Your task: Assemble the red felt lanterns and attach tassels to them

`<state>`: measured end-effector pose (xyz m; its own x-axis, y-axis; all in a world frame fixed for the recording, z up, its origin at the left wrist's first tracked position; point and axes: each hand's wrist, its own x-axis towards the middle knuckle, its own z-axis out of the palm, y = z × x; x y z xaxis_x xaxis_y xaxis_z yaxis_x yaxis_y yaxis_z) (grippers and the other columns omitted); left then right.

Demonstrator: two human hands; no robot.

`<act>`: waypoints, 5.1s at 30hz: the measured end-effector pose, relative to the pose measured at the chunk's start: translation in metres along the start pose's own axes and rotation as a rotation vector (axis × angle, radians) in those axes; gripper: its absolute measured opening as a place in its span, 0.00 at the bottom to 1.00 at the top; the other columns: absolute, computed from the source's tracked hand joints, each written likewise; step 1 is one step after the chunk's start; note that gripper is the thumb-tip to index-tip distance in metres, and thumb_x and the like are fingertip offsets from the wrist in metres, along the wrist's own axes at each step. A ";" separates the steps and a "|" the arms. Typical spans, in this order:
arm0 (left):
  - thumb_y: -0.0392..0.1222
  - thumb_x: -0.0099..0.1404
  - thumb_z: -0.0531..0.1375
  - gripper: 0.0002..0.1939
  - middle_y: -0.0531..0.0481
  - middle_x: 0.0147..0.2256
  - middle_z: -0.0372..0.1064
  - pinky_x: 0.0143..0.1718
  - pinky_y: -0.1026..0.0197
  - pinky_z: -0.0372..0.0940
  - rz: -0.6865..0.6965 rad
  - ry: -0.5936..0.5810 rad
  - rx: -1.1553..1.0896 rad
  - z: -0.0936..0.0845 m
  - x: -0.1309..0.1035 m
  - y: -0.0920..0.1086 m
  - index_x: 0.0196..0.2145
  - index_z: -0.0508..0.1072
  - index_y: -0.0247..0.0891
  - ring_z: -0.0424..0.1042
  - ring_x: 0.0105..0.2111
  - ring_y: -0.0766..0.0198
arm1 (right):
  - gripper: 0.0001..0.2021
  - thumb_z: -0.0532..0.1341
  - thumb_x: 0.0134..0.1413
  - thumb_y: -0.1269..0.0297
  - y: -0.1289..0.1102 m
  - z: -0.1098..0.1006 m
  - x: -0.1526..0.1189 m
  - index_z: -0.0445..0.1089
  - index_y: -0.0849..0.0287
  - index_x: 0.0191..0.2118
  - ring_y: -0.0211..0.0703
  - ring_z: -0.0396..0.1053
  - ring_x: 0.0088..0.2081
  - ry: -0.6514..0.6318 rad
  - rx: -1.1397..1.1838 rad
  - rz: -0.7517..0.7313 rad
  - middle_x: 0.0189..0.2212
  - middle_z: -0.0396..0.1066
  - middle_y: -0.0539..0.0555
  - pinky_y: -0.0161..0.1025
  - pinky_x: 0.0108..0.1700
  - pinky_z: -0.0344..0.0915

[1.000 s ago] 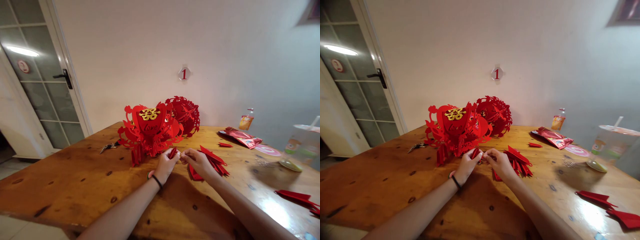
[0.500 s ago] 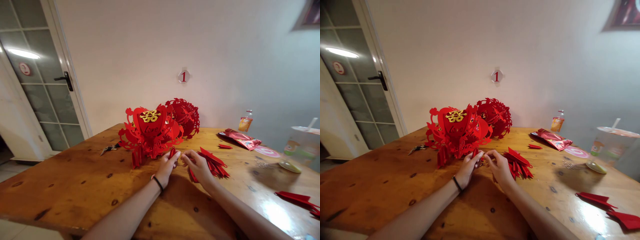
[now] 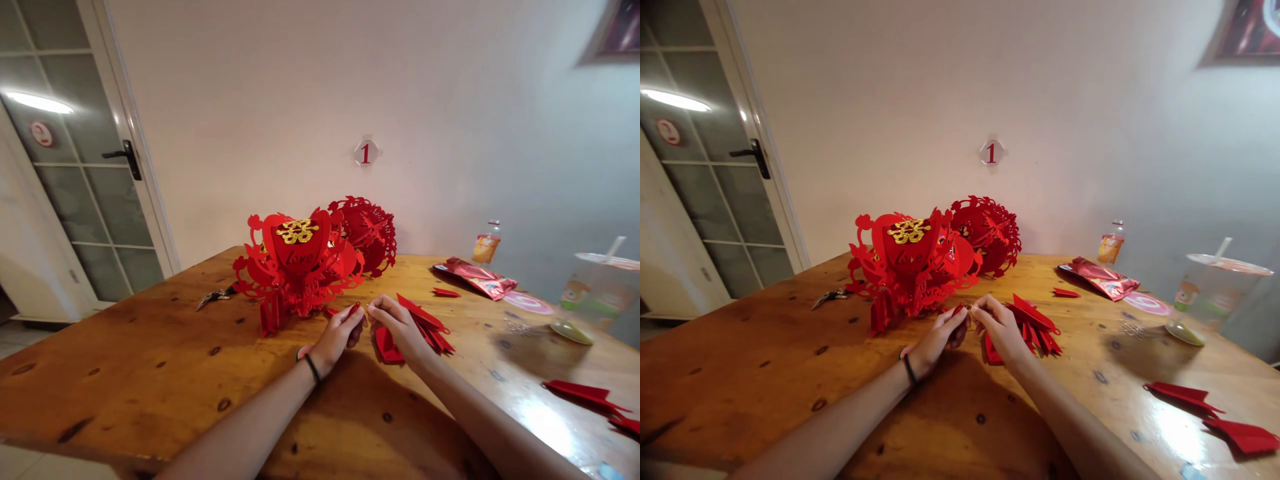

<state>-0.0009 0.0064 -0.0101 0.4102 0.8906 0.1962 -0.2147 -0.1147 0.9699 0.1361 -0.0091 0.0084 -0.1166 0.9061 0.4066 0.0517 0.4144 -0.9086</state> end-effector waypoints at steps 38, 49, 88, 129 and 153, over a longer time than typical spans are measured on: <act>0.44 0.57 0.51 0.10 0.58 0.18 0.50 0.20 0.65 0.42 0.022 -0.167 0.136 -0.001 -0.008 0.006 0.28 0.66 0.35 0.47 0.19 0.71 | 0.04 0.56 0.45 0.68 -0.001 -0.005 0.002 0.62 0.58 0.23 0.34 0.61 0.22 -0.193 0.390 0.264 0.17 0.60 0.45 0.33 0.29 0.60; 0.48 0.59 0.50 0.14 0.56 0.19 0.53 0.18 0.68 0.48 0.047 -0.193 0.145 0.000 -0.010 0.009 0.26 0.66 0.34 0.51 0.17 0.72 | 0.04 0.56 0.43 0.68 0.001 -0.011 0.001 0.60 0.58 0.22 0.34 0.61 0.21 -0.278 0.385 0.355 0.17 0.58 0.45 0.31 0.25 0.58; 0.48 0.53 0.57 0.13 0.61 0.17 0.50 0.17 0.70 0.43 -0.007 0.159 0.009 -0.008 0.005 0.000 0.24 0.59 0.36 0.48 0.16 0.75 | 0.06 0.55 0.50 0.62 0.006 0.006 0.001 0.61 0.57 0.27 0.34 0.59 0.21 0.001 -0.243 -0.044 0.20 0.60 0.45 0.32 0.25 0.56; 0.36 0.51 0.53 0.12 0.63 0.15 0.52 0.15 0.69 0.44 -0.082 -0.160 0.188 -0.007 -0.007 0.006 0.36 0.60 0.37 0.48 0.13 0.75 | 0.04 0.59 0.41 0.65 -0.001 -0.004 0.002 0.62 0.57 0.23 0.32 0.52 0.19 -0.116 0.466 0.337 0.16 0.57 0.44 0.33 0.26 0.57; 0.34 0.58 0.56 0.10 0.44 0.39 0.62 0.46 0.52 0.61 0.768 0.660 1.010 -0.056 0.006 0.034 0.40 0.63 0.37 0.64 0.41 0.57 | 0.06 0.61 0.40 0.63 -0.001 0.067 0.046 0.64 0.58 0.23 0.39 0.65 0.37 0.095 0.464 0.014 0.35 0.69 0.50 0.35 0.39 0.60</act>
<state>-0.0560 0.0323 0.0160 -0.0567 0.4713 0.8802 0.6363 -0.6623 0.3956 0.0641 0.0261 0.0215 -0.0269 0.9241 0.3813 -0.3986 0.3399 -0.8518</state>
